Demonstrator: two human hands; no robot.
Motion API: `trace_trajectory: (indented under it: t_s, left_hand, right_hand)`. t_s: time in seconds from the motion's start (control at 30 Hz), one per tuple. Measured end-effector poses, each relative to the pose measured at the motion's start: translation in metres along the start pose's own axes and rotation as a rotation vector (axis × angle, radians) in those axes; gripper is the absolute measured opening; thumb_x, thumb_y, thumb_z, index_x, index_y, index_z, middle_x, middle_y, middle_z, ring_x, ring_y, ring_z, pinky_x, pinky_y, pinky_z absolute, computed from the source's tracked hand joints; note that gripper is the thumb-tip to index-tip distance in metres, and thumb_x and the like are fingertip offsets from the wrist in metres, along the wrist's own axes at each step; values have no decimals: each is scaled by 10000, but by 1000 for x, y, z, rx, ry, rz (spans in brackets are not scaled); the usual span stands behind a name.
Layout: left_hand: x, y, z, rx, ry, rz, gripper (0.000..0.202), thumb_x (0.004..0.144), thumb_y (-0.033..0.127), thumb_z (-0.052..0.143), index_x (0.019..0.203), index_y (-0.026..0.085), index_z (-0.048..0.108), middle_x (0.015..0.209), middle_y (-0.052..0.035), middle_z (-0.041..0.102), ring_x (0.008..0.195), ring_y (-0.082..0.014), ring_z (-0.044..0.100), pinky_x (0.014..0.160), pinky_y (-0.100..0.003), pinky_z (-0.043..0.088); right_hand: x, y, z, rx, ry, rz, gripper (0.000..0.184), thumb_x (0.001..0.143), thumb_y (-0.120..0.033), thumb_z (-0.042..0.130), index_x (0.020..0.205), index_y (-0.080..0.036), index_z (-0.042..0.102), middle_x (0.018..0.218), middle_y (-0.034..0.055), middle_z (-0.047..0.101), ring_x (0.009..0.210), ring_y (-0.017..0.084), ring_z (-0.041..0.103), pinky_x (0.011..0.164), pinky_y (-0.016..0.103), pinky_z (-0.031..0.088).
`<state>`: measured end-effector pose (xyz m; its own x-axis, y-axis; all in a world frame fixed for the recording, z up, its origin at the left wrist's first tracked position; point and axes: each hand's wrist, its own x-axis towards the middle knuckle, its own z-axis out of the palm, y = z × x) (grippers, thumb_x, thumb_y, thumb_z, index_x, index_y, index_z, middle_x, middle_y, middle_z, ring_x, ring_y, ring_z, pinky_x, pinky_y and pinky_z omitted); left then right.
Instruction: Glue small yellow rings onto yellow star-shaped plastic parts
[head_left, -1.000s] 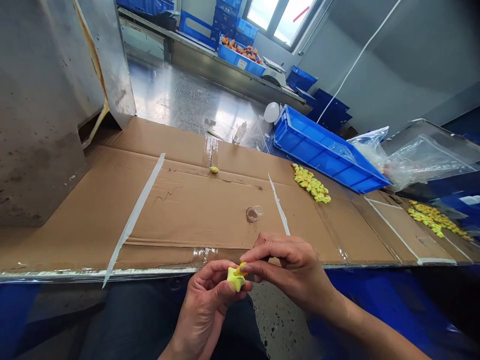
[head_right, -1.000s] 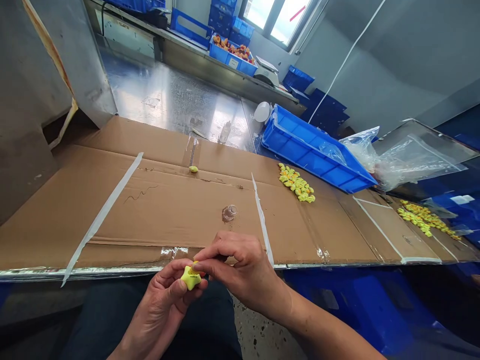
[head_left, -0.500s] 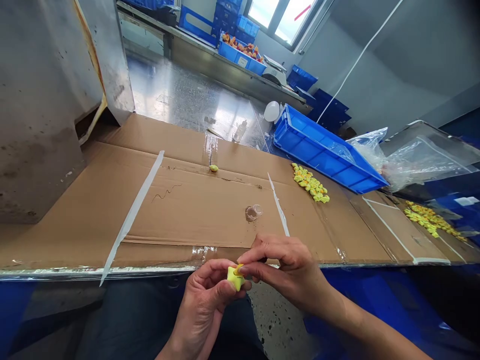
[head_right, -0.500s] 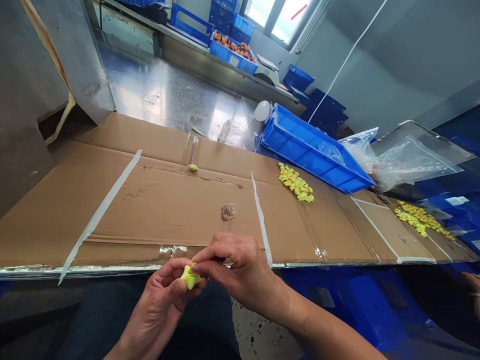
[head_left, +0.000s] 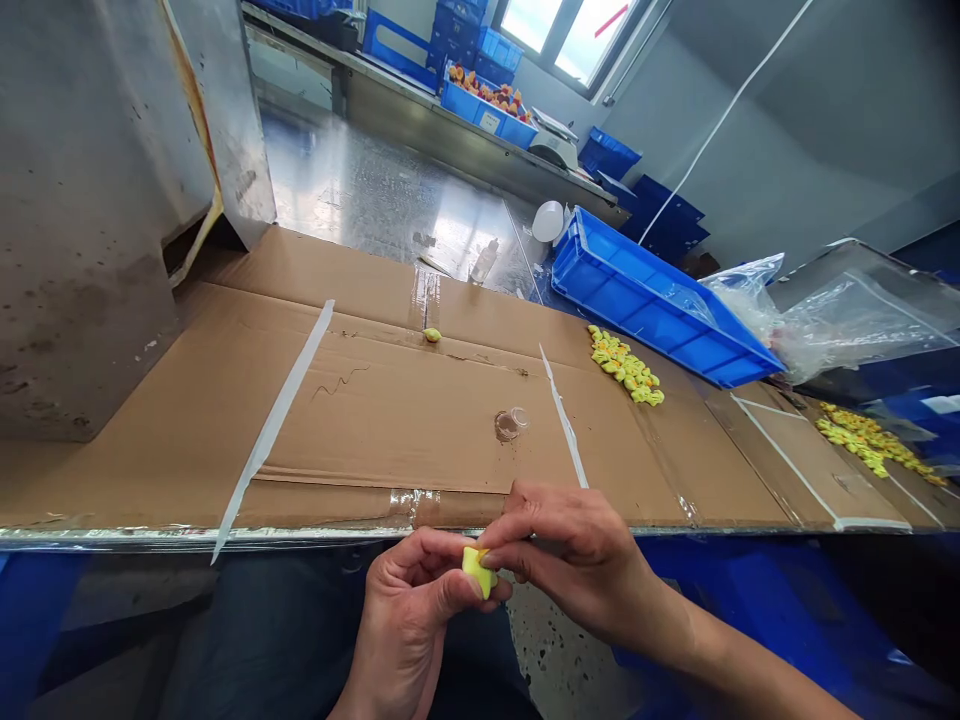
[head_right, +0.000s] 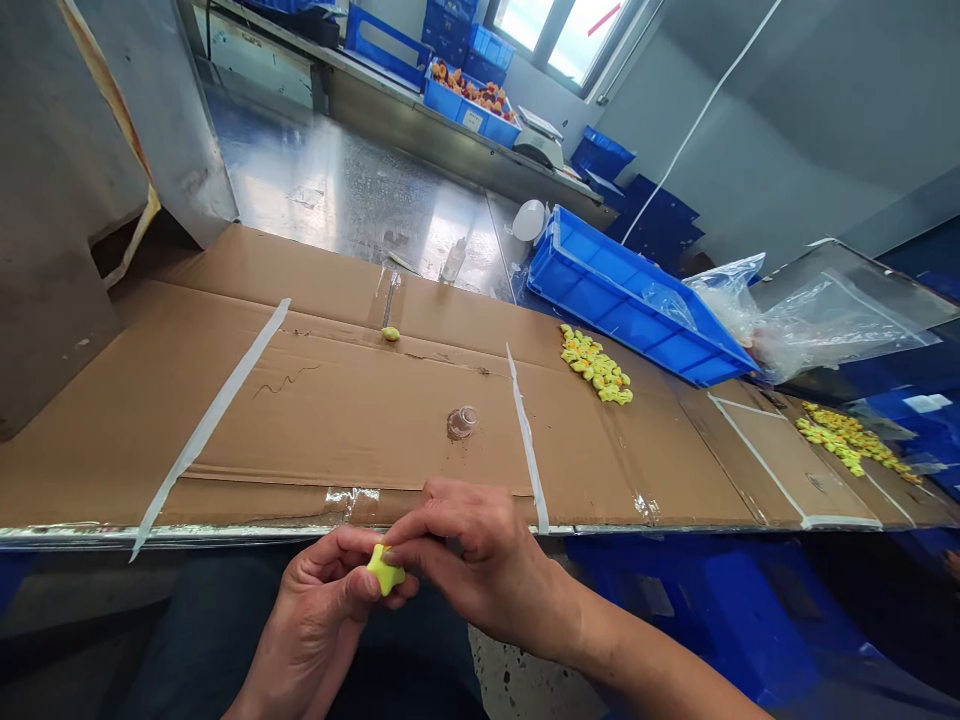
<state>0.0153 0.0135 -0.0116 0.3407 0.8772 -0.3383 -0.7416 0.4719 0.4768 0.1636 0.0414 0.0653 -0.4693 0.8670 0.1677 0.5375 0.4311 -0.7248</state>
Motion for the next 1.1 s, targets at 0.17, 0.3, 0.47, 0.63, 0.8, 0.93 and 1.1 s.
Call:
trace_trajectory:
  t_s: [0.17, 0.3, 0.47, 0.63, 0.8, 0.93, 1.1]
  left_hand:
    - [0, 7, 3, -14, 31, 2, 204, 577, 262, 859, 698, 138, 750, 581, -39, 725, 540, -118, 642, 561, -177, 496]
    - [2, 13, 4, -39, 81, -7, 255, 539, 303, 880, 708, 156, 757, 593, -16, 725, 514, -107, 658, 517, -149, 508]
    - [3, 13, 3, -52, 106, -14, 274, 510, 295, 893, 708, 163, 757, 600, -9, 718, 501, -100, 652, 499, -141, 507]
    - [3, 11, 2, -21, 71, 25, 251, 521, 273, 888, 703, 162, 754, 583, -2, 705, 511, -90, 627, 531, -153, 494]
    - [0, 10, 2, 44, 29, 74, 261, 514, 283, 889, 705, 169, 752, 585, -7, 714, 520, -101, 629, 544, -173, 486]
    - [-3, 10, 0, 68, 21, 86, 285, 492, 305, 897, 719, 193, 767, 604, -3, 725, 534, -122, 651, 562, -202, 516]
    - [-7, 8, -6, 111, -37, 161, 230, 528, 261, 882, 726, 204, 778, 708, -14, 723, 606, -154, 664, 555, -232, 527]
  right_hand:
    - [5, 1, 5, 26, 58, -46, 92, 875, -135, 640, 876, -177, 722, 667, 9, 667, 591, 108, 529, 547, 216, 404]
    - [11, -2, 5, 127, 51, -17, 105, 879, -178, 657, 948, -150, 730, 731, 30, 686, 655, 108, 585, 611, 203, 455]
    - [11, -5, 4, 107, 29, 38, 127, 890, -140, 626, 972, -120, 720, 767, 52, 665, 710, 120, 584, 648, 219, 452]
    - [9, -5, 4, 70, 26, 3, 111, 846, -74, 647, 929, -104, 716, 750, 47, 659, 688, 113, 574, 621, 206, 445]
    - [4, -9, 2, 45, 3, -69, 103, 870, -68, 620, 936, -118, 680, 761, 33, 668, 709, 106, 587, 650, 198, 457]
    - [0, -13, 0, 38, 15, -90, 110, 877, -73, 624, 972, -120, 655, 800, 34, 662, 736, 100, 584, 683, 190, 463]
    - [-5, -14, 0, 25, 9, -161, 108, 893, -31, 573, 918, -102, 650, 778, 40, 618, 719, 100, 549, 659, 192, 453]
